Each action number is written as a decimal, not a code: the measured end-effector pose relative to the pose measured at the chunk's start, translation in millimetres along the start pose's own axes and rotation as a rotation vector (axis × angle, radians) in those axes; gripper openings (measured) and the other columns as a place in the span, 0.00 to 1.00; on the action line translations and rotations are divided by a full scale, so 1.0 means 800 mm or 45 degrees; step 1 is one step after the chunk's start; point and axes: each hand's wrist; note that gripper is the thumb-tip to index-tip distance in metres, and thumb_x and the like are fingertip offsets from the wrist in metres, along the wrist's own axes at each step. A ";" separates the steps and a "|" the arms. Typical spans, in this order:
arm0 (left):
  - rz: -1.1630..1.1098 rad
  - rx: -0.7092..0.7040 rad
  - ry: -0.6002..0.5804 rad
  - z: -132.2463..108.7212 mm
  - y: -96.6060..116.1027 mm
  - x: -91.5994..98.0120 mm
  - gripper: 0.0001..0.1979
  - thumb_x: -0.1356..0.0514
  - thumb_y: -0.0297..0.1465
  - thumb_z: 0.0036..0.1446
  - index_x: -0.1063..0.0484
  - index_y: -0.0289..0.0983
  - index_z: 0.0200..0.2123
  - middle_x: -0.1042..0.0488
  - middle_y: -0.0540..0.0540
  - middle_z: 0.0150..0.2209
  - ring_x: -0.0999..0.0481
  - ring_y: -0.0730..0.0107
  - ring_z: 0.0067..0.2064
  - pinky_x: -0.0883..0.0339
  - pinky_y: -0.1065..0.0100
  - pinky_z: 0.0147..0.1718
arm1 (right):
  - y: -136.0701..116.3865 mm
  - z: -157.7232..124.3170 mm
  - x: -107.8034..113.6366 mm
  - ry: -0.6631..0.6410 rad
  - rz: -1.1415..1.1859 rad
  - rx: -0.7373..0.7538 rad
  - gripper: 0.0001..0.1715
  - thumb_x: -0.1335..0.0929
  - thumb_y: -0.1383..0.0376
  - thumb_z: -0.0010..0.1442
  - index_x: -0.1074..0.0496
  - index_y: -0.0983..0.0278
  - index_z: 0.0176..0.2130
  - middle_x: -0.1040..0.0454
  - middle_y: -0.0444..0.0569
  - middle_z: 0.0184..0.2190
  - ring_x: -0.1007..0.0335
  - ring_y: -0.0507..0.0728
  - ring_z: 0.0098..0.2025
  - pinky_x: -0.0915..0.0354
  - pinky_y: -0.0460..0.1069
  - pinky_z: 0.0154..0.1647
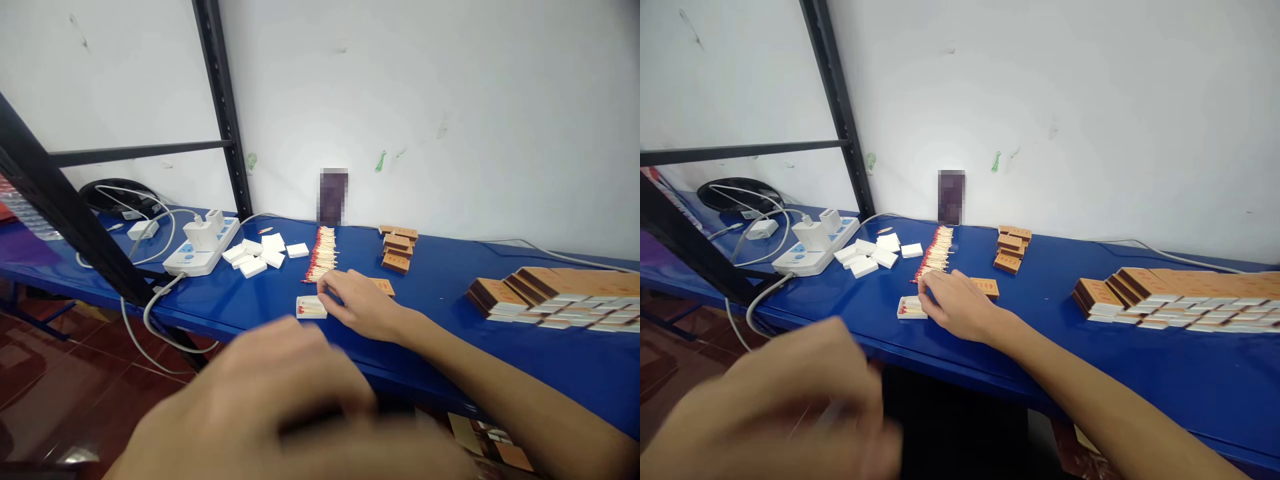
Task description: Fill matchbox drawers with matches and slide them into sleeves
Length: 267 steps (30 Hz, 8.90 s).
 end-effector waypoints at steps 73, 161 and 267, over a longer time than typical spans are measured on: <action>0.049 0.049 -0.252 0.078 -0.128 -0.054 0.13 0.35 0.36 0.47 0.31 0.39 0.36 0.31 0.54 0.29 0.33 0.71 0.30 0.41 0.69 0.32 | 0.031 0.019 -0.031 0.061 -0.119 -0.083 0.08 0.38 0.66 0.66 0.29 0.62 0.39 0.26 0.47 0.36 0.31 0.54 0.37 0.43 0.48 0.37; -0.013 0.075 -0.216 0.080 -0.129 -0.054 0.13 0.36 0.34 0.51 0.31 0.38 0.39 0.33 0.55 0.28 0.35 0.73 0.28 0.41 0.70 0.30 | 0.002 0.007 -0.017 0.026 -0.093 0.059 0.13 0.44 0.65 0.70 0.34 0.63 0.39 0.26 0.47 0.37 0.33 0.53 0.36 0.48 0.50 0.38; -0.032 0.143 -0.280 0.079 -0.133 -0.054 0.11 0.37 0.37 0.50 0.32 0.39 0.36 0.34 0.54 0.28 0.35 0.71 0.30 0.43 0.70 0.30 | 0.024 0.012 -0.023 -0.055 -0.312 -0.120 0.11 0.42 0.64 0.69 0.32 0.63 0.40 0.29 0.48 0.40 0.33 0.54 0.37 0.45 0.51 0.38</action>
Point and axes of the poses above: each hand's wrist, its own z-axis towards the middle knuckle, its own x-axis out of the back of the hand, y = z × x
